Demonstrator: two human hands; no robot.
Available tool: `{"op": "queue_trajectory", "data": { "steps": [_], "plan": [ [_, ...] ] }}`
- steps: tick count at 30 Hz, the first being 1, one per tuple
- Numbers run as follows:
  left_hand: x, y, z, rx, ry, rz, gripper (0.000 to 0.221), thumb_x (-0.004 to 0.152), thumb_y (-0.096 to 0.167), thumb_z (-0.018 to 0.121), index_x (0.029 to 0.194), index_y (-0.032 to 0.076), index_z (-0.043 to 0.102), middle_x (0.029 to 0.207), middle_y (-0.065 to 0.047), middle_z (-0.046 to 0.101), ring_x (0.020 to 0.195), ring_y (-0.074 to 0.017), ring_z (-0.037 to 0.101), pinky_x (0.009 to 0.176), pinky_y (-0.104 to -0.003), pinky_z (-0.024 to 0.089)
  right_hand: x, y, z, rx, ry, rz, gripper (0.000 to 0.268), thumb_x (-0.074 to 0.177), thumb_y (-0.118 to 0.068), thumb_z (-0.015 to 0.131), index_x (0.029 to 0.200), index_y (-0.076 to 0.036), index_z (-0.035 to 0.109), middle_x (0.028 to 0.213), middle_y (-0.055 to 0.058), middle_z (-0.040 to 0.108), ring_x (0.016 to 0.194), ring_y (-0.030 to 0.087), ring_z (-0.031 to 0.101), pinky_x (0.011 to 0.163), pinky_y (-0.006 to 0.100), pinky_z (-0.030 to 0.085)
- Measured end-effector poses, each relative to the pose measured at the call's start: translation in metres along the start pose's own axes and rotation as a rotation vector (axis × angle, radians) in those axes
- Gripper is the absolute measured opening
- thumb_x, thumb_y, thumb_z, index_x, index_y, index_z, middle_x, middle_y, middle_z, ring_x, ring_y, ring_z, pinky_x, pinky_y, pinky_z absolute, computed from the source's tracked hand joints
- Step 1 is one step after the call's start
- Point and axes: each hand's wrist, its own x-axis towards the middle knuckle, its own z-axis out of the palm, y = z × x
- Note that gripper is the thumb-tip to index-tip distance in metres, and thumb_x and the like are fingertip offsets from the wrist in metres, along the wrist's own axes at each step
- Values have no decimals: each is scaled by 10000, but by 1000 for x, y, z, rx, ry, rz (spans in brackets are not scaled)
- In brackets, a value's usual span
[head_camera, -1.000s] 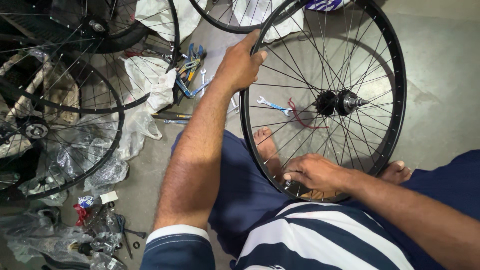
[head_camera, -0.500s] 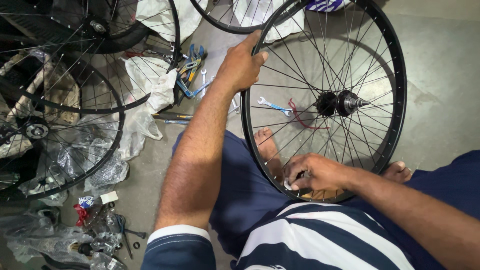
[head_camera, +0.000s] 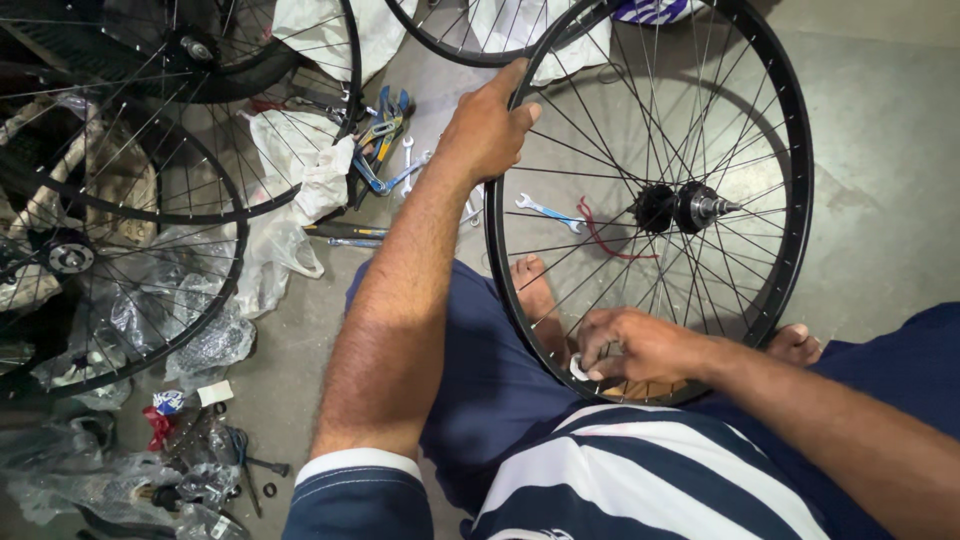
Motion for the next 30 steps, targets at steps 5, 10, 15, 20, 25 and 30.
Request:
{"op": "queue_trajectory", "data": {
  "steps": [5,10,15,20,25,30],
  "plan": [
    [-7,18,-8,-48,-51,-93,575,947,235,654,1487,166,470,1097,-212,733,732,-264,778,709,-414,620,4,-26,13,-335,-40,262,388,783,-238,780,1122,-92,661,1097,73,679,1069,273,675,992,428,494],
    [-9,21,-10,-67,-38,-61,570,945,215,664,1480,149,479,1064,-207,738,700,-259,773,661,-410,627,-1,-30,7,-356,-46,155,487,732,-129,740,1214,-127,665,1060,112,662,1045,309,659,999,460,448],
    [-4,11,-5,-95,-58,-100,580,938,213,650,1483,135,469,1038,-207,748,672,-276,775,653,-410,615,-3,-31,-3,-192,-83,74,269,905,-270,716,1101,-91,669,1080,112,714,1080,305,669,1004,487,437],
    [7,-15,8,-7,45,139,538,985,243,683,1473,117,494,1067,-247,755,780,-311,762,750,-441,594,-3,-31,-7,-207,-125,121,262,890,-303,719,1035,-87,693,1047,113,717,1050,318,683,925,438,519],
    [-14,12,-16,-102,-102,-94,531,937,229,627,1431,148,449,1027,-224,741,647,-322,774,696,-460,607,-4,-22,-8,-131,-41,101,272,880,-290,750,1012,-56,707,998,109,745,987,317,717,867,420,553],
    [-29,6,-29,23,-183,-129,513,888,223,652,1350,141,445,917,-248,764,722,-369,786,770,-477,579,-15,-17,-11,-153,21,50,219,839,-211,787,1015,-85,749,1004,87,773,993,288,739,857,394,567]
  ]
}}
